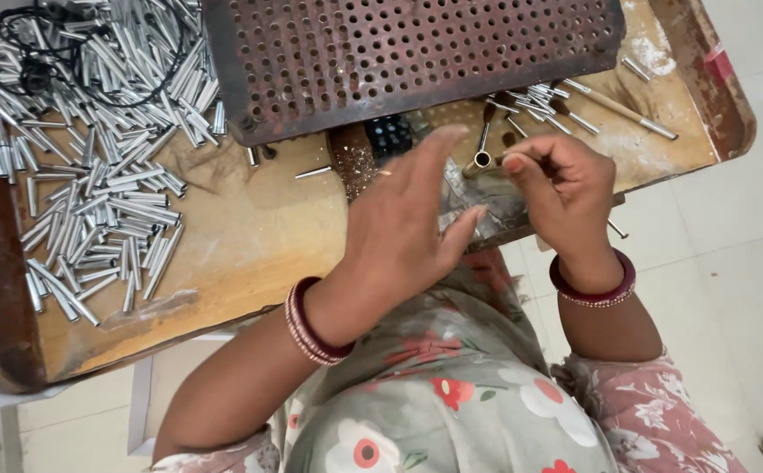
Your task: The person sits at a workbench assembling brushes. They pick metal ferrules from a pile, insert a brush head or handle into each ferrule, press the parts together by hand, and set the assembled brush aside, repeating the cycle.
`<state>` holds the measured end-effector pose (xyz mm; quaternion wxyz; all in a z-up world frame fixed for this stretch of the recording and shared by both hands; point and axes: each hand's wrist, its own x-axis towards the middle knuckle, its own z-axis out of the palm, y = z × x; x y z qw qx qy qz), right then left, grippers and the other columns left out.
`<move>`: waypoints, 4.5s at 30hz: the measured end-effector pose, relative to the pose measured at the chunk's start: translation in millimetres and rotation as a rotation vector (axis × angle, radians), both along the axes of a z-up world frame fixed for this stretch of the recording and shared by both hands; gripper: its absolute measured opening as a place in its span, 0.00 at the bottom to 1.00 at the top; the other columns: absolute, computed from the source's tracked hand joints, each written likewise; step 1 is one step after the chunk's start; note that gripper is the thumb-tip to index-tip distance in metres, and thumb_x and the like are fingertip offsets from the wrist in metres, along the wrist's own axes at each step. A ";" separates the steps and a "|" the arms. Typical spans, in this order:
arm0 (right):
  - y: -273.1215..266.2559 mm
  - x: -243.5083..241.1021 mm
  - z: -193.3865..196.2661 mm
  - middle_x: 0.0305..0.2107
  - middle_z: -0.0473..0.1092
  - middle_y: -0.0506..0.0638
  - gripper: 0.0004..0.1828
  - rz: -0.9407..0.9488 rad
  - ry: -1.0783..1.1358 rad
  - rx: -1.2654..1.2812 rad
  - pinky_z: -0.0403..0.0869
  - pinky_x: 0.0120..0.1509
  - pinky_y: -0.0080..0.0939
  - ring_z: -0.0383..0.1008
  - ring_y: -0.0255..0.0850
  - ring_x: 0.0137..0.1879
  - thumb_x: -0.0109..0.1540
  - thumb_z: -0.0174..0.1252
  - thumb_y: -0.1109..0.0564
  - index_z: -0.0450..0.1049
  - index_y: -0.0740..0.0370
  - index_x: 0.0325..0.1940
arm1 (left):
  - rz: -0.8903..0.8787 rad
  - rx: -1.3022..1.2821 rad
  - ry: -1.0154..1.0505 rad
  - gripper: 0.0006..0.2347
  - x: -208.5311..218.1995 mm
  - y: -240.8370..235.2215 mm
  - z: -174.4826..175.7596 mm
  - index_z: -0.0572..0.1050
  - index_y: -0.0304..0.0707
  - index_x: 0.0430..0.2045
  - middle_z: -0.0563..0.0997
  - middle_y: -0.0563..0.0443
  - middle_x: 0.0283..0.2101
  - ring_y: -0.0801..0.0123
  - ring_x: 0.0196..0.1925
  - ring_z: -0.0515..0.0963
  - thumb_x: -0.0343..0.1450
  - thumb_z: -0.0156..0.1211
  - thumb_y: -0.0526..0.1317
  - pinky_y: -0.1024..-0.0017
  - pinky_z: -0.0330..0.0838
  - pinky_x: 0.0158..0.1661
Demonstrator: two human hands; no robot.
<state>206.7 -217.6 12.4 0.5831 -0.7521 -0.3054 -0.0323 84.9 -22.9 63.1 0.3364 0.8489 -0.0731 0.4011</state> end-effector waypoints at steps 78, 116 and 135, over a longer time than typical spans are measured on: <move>17.8 -1.0 10.9 0.31 0.73 0.49 0.14 -0.057 -0.466 -0.324 0.67 0.53 0.46 0.73 0.47 0.39 0.63 0.73 0.53 0.77 0.60 0.44 | 0.143 -0.630 -0.092 0.09 -63.9 39.0 -42.4 0.69 0.23 0.37 0.76 0.34 0.51 0.60 0.55 0.77 0.76 0.59 0.35 0.66 0.70 0.60; 23.5 -20.7 -3.2 0.28 0.71 0.47 0.14 0.019 0.068 0.513 0.68 0.55 0.36 0.64 0.30 0.33 0.69 0.68 0.52 0.77 0.66 0.41 | -0.133 -0.638 -0.083 0.10 -45.4 -1.4 -21.9 0.70 0.31 0.53 0.74 0.38 0.58 0.64 0.62 0.74 0.85 0.48 0.40 0.69 0.67 0.64; 12.5 -66.1 17.8 0.41 0.75 0.54 0.23 0.221 -0.110 0.193 0.74 0.50 0.34 0.76 0.37 0.44 0.63 0.68 0.45 0.75 0.67 0.49 | -0.288 -0.616 0.086 0.08 -38.3 -41.1 -18.0 0.70 0.32 0.35 0.73 0.46 0.30 0.65 0.26 0.76 0.83 0.49 0.36 0.72 0.69 0.29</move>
